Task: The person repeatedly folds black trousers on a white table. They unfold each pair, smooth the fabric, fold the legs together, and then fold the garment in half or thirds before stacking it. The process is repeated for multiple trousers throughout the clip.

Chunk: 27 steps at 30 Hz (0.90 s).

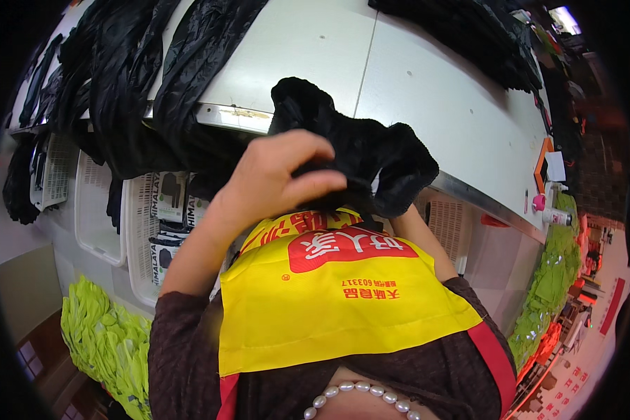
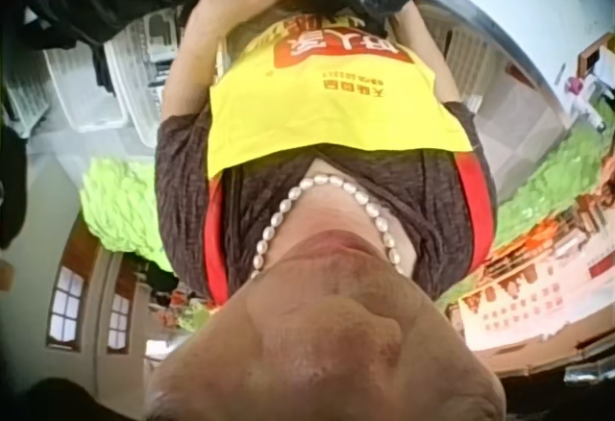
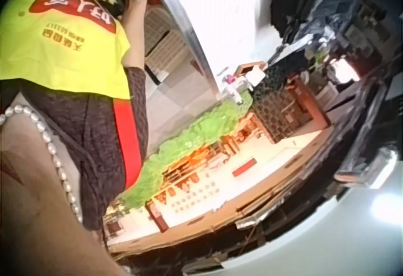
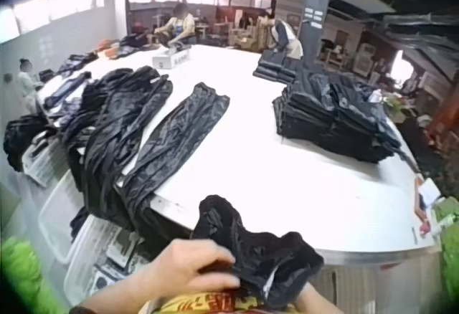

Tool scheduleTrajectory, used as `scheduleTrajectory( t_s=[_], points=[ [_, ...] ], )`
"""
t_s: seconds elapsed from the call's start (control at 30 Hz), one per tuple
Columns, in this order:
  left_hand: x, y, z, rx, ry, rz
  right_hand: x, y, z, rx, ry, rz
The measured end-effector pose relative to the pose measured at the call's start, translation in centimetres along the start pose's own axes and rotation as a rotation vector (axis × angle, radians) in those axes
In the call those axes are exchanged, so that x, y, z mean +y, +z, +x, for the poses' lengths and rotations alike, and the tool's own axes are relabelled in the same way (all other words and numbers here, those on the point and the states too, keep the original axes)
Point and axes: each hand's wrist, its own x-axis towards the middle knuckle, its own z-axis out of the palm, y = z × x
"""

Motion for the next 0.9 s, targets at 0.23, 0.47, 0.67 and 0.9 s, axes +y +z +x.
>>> scheduleTrajectory(
  t_s=[0.23, 0.47, 0.67, 0.9],
  points=[
    [0.0, 1.2, 5.8, -0.151, 0.158, 0.188, -2.3, -0.1, -1.3, 0.025, 0.001, 0.001],
    [0.5, 6.0, 7.6, -0.287, -0.125, -0.188, 5.6, 2.4, -2.6, 0.119, -0.045, 0.509],
    [1.2, 7.5, 9.5, -0.226, -0.31, -0.15, 3.2, -2.9, -2.6, -0.222, 0.35, 0.219],
    [3.6, 13.2, 11.6, -0.052, -0.217, 0.077, 10.1, -6.9, -4.7, -0.254, 0.309, 1.162]
  ],
)
